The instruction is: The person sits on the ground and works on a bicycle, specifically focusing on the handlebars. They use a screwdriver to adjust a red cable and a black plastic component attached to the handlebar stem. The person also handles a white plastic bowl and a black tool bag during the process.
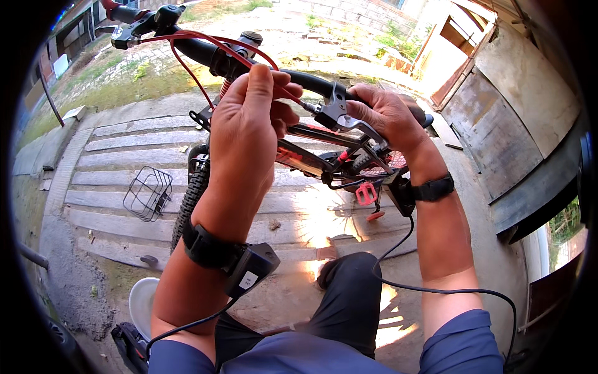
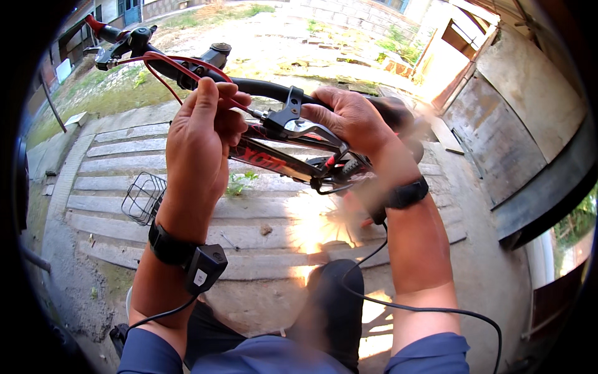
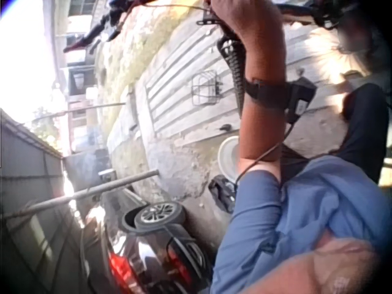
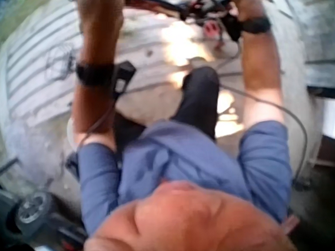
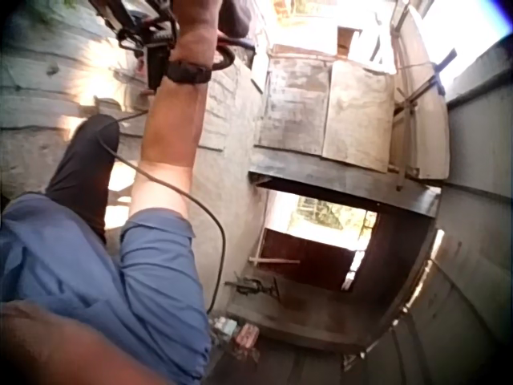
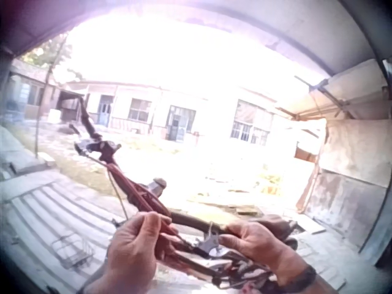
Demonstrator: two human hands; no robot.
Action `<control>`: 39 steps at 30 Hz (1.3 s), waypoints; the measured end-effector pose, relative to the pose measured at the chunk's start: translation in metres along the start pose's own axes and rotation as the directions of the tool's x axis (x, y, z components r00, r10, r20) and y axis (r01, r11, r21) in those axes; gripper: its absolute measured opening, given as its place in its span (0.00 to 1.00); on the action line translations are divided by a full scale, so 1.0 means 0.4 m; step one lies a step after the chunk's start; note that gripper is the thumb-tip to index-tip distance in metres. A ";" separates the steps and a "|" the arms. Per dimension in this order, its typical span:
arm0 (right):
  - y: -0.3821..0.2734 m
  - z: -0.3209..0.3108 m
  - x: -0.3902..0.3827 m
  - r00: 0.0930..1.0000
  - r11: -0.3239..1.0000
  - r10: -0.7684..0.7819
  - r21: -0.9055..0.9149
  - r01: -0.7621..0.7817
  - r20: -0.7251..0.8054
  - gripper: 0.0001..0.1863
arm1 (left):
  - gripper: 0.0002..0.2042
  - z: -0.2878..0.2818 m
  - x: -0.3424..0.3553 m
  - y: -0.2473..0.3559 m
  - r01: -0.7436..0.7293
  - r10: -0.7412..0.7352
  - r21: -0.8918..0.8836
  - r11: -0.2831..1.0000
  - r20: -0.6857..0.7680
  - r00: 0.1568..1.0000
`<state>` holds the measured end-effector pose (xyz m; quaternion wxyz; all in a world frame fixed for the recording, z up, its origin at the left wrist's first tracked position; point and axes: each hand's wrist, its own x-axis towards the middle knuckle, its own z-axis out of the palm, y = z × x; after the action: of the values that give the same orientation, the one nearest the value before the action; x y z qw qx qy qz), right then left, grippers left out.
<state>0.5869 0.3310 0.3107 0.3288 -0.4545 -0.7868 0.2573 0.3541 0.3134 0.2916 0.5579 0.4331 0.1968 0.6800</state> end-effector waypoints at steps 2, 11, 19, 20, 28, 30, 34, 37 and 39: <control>-0.002 0.004 -0.002 0.998 0.998 -0.052 -0.038 0.050 -0.041 0.19 | 0.12 -0.037 -0.005 -0.004 -0.210 0.205 0.295 0.932 0.047 0.978; -0.004 0.008 -0.002 0.995 0.993 -0.068 -0.097 0.061 -0.071 0.20 | 0.07 -0.067 0.059 0.126 -0.911 0.229 0.329 -0.249 0.934 0.275; -0.007 -0.006 -0.004 1.000 0.997 -0.017 -0.077 0.018 0.011 0.19 | 0.08 -0.017 0.101 0.147 -0.924 -0.124 0.229 -0.306 0.953 0.277; -0.005 -0.007 -0.006 1.000 0.997 -0.016 -0.075 0.016 0.008 0.19 | 0.08 -0.013 0.108 0.145 -0.932 -0.166 0.211 -0.296 0.949 0.268; 0.003 -0.016 0.001 1.000 0.999 -0.012 -0.041 0.012 0.013 0.22 | 0.10 0.019 0.126 0.145 -0.935 -0.285 0.166 -0.314 0.923 0.260; -0.005 -0.016 -0.005 1.000 0.999 -0.021 -0.040 0.022 0.022 0.23 | 0.11 0.019 0.131 0.141 -0.949 -0.270 0.157 -0.272 0.935 0.232; -0.001 -0.023 -0.007 0.999 0.993 -0.032 -0.113 0.033 0.012 0.24 | 0.12 0.021 0.144 0.144 -0.969 -0.281 0.159 -0.190 0.937 0.208; 0.004 -0.018 -0.003 0.997 0.984 -0.079 -0.159 0.077 -0.005 0.23 | 0.12 0.022 0.151 0.150 -0.973 -0.304 0.158 -0.166 0.931 0.203; 0.001 -0.019 0.004 0.994 0.974 -0.107 -0.201 0.106 0.007 0.22 | 0.12 0.022 0.153 0.162 -0.974 -0.330 0.157 -0.161 0.922 0.203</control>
<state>0.5924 0.3334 0.3158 0.2961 -0.4430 -0.8314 0.1574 0.3229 0.3490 0.3679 -0.2187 0.9600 0.0816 0.1544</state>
